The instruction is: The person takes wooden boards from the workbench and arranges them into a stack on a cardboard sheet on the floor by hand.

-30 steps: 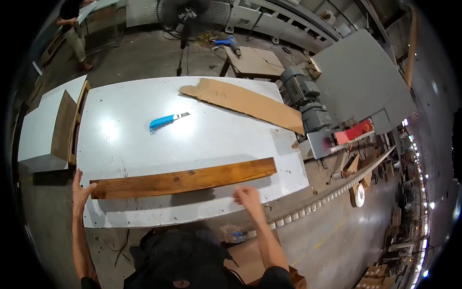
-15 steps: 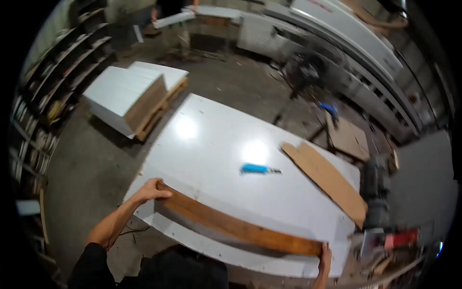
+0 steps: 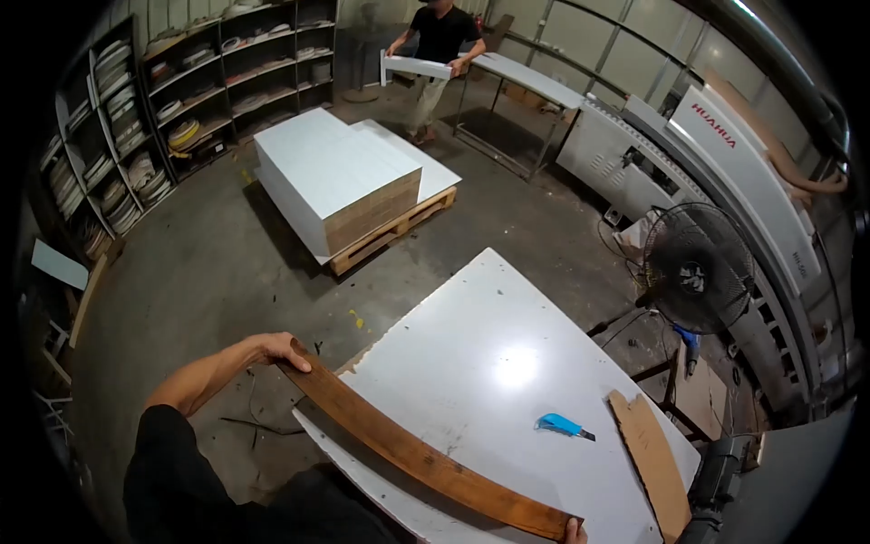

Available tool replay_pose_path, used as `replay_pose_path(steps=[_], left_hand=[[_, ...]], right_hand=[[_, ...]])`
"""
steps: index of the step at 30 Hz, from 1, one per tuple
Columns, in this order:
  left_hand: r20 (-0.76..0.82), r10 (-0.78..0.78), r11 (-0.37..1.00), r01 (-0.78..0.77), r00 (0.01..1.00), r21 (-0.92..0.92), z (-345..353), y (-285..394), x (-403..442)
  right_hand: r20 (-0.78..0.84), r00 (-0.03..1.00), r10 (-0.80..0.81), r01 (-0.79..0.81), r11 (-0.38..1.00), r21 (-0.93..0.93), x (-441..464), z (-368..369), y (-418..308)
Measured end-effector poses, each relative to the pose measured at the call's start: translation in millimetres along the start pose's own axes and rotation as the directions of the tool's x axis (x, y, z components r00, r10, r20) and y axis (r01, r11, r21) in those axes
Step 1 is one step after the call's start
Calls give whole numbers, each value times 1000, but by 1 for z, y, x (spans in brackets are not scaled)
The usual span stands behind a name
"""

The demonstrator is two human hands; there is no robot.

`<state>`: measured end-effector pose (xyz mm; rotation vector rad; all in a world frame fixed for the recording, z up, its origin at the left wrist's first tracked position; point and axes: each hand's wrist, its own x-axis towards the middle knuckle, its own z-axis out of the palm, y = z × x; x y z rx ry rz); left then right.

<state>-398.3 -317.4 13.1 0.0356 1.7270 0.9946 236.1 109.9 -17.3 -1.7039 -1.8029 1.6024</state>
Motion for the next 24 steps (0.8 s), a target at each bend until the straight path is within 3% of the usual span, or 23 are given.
replay_pose_path(steps=[1,2,4,5,6,8,10,12,14,17,18,20,21,24], left_hand=[[49,5,998,-2,999,-60,-18,-6,6],[113,5,995,7,994,-104,-33,-9,16],[69,58,993,-51,996,-109,-42,-6,25],[70,70,992,-62,995,-108,-37,-1,21],[60,78,993,-72,995,-99,-31,7,14],[91,319,947,-320,943,-10,-33,15,14],[30,542,821,-537,840,196,-23,29,9],[71,673,666,-645,737,375,-25,20,33],[38,758,587,-707,651,395,-15,-6,56],[47,836,493,-785,547,375,-12,-25,84],[53,864,450,-815,500,365,-15,-30,91],[65,861,460,-826,505,326,-19,-31,99],[60,871,447,-836,488,319,-15,-27,96],[82,881,423,-854,465,303,-5,-21,86]], right_hand=[[-12,999,-30,30,1000,-2,1,11,-11],[-91,976,-200,202,979,16,2,27,-16],[23,998,-53,55,996,-69,13,19,-23],[45,999,9,-9,1000,-13,14,17,-24],[36,999,-34,36,998,-53,14,10,-18],[9,999,-51,49,980,192,-1,14,-19],[-80,978,-192,206,946,249,-17,22,-26],[-147,948,-282,317,806,500,-20,30,-20],[-264,916,-303,397,583,709,-14,24,13],[-345,921,-181,376,644,666,-12,38,19],[-364,910,-199,403,636,658,-5,41,23],[-410,881,-237,464,604,648,7,48,26],[-492,847,-202,488,664,566,11,58,22],[-434,844,-315,533,576,620,20,60,31]])
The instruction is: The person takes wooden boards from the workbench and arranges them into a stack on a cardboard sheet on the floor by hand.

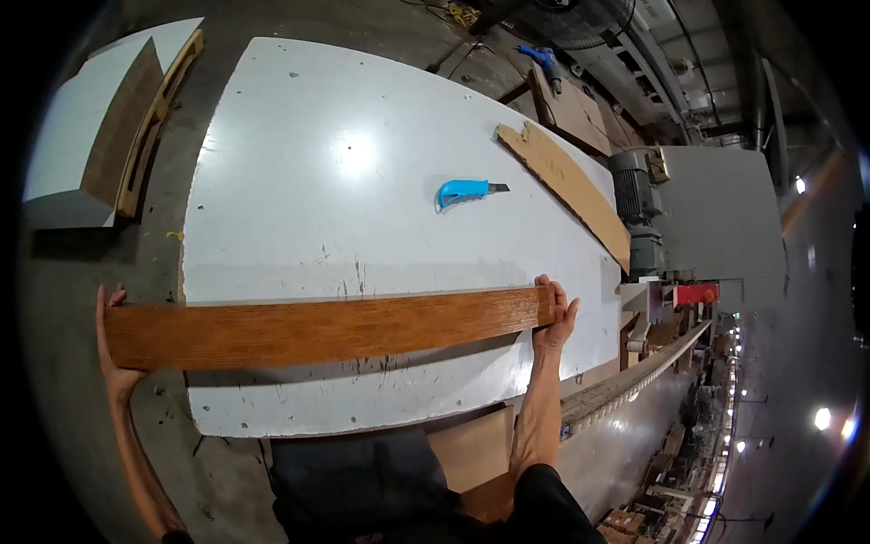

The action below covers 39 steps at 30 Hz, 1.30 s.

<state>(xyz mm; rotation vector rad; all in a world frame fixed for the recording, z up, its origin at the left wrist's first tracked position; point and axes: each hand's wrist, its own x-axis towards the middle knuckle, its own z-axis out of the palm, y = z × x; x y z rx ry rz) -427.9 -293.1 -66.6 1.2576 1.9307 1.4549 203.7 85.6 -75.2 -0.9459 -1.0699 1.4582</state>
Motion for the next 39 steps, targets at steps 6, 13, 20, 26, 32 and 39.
replay_pose_path(steps=[6,13,20,26,32,39], left_hand=[[-57,155,987,-152,986,49,12,-33,2],[96,179,889,-119,979,-443,-9,-67,-9],[61,-293,953,297,954,-62,-89,49,-26],[177,-181,982,170,967,79,-39,154,50],[450,35,997,-65,892,50,57,238,104],[699,272,953,-287,661,-99,210,364,94]], right_hand=[[-124,988,-90,84,995,-54,-12,19,10],[-170,977,-128,126,992,-27,-12,30,15],[-521,838,164,-231,971,-66,-141,80,-28],[-738,641,211,-206,974,100,-290,91,-55],[-910,368,190,-28,981,193,-431,39,-57],[-967,-66,247,321,923,214,-617,-5,-43]])
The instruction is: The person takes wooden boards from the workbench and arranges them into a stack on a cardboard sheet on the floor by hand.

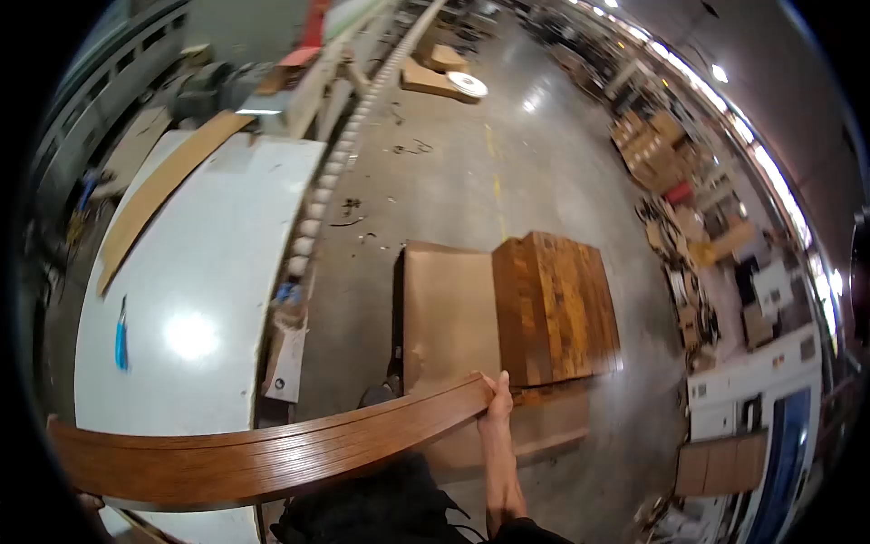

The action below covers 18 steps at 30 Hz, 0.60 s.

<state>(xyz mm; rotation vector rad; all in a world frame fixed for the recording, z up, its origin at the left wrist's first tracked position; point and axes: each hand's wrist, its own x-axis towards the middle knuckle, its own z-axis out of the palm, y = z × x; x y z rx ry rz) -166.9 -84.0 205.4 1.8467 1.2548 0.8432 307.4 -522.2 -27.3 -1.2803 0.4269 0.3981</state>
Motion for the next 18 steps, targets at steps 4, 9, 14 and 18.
replay_pose_path(steps=[4,9,14,18], left_hand=[[215,157,987,-161,964,-1,111,89,77],[519,267,957,-289,812,-40,279,212,141],[796,240,951,-301,556,-77,459,313,158],[938,202,948,-297,283,-115,602,374,154]], right_hand=[[-208,976,68,-46,993,112,39,-86,6],[-429,888,167,-76,972,222,91,-152,28],[-554,789,268,-76,936,344,146,-209,14],[-644,709,286,-3,915,403,173,-243,6]])
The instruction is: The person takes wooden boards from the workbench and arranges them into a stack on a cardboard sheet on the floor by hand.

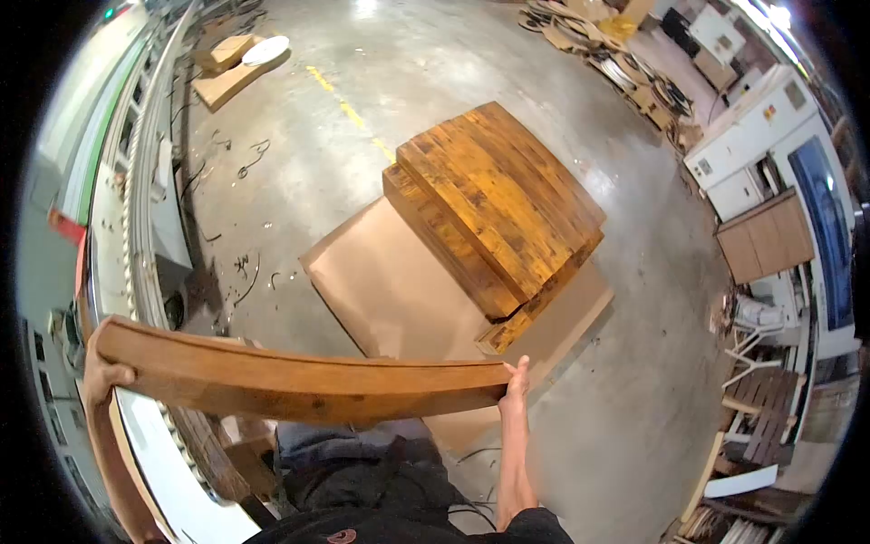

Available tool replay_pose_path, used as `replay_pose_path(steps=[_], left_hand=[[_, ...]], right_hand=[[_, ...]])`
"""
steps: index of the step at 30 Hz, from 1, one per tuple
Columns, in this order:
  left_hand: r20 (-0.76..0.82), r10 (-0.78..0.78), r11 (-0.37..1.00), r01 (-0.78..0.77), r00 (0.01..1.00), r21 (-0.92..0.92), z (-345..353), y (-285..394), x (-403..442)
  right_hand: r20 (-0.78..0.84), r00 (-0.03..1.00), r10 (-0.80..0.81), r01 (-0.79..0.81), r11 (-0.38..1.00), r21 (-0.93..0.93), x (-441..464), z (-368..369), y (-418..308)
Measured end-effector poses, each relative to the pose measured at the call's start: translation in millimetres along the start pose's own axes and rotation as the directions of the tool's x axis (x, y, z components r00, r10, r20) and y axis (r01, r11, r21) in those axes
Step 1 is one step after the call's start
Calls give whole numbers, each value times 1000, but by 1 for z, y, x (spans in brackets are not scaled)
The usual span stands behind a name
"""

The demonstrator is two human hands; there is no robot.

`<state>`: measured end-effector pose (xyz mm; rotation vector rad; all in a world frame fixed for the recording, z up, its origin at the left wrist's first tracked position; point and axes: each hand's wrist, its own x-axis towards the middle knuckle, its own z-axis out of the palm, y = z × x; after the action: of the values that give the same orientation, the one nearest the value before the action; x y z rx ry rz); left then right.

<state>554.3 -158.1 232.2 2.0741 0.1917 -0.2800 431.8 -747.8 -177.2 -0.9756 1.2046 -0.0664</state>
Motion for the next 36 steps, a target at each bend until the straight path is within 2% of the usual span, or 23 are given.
replay_pose_path(steps=[3,5,6,7,9,10,11,12,14,16,17,19,20,23,24,26,29,31,32,35,36], left_hand=[[24,14,999,-13,1000,-51,30,-9,113],[70,-18,1000,19,997,-9,57,-7,190],[119,-74,994,64,990,87,78,3,229],[251,-112,992,96,962,76,92,-2,279],[324,-100,993,71,941,98,130,-23,378],[410,-36,998,8,911,68,159,-27,429],[412,-61,996,27,909,87,182,-46,483],[482,-56,995,10,875,96,208,-65,543],[574,-102,990,25,813,142,265,-86,630],[659,-215,970,76,721,233,328,-95,704],[680,-298,943,95,670,319,351,-110,741],[748,-179,977,29,639,209,401,-139,795],[765,-202,972,27,611,235,418,-158,826],[771,-233,969,80,592,232,473,-170,861],[767,-250,964,79,591,253,485,-171,868],[767,-281,955,87,577,284,501,-184,890],[790,-310,946,89,529,311,526,-195,903],[814,-279,956,71,509,283,528,-204,909],[811,-249,964,56,530,259,528,-209,911],[805,-294,952,79,515,297,526,-212,916],[794,-336,926,25,506,376,523,-210,923]], right_hand=[[-115,992,-44,45,999,-1,36,14,-13],[-192,981,-39,34,999,-28,88,14,-2],[-237,971,-22,15,999,-34,103,25,-10],[-286,958,3,-15,999,-41,117,36,-17],[-283,959,22,-17,1000,22,158,46,-14],[-284,958,46,-29,997,65,184,48,-7],[-286,956,60,-27,993,118,208,53,1],[-373,924,84,-63,996,68,224,62,5],[-415,897,151,-97,984,149,249,79,9],[-428,890,159,-67,973,223,296,84,19],[-490,862,130,-61,986,154,312,87,23],[-592,803,74,-84,996,10,336,94,28],[-606,793,64,-65,998,20,348,95,32],[-597,779,189,-137,982,133,377,94,27],[-609,774,175,-130,984,118,375,109,12],[-742,639,202,-131,979,153,380,127,2],[-675,737,-39,50,999,-4,375,115,5],[-557,820,-129,6,976,-216,351,123,-17],[-543,834,-97,-11,981,-193,348,129,-24],[-396,918,-15,19,1000,5,353,113,-6],[-366,929,-54,-8,986,-164,349,114,-14]])
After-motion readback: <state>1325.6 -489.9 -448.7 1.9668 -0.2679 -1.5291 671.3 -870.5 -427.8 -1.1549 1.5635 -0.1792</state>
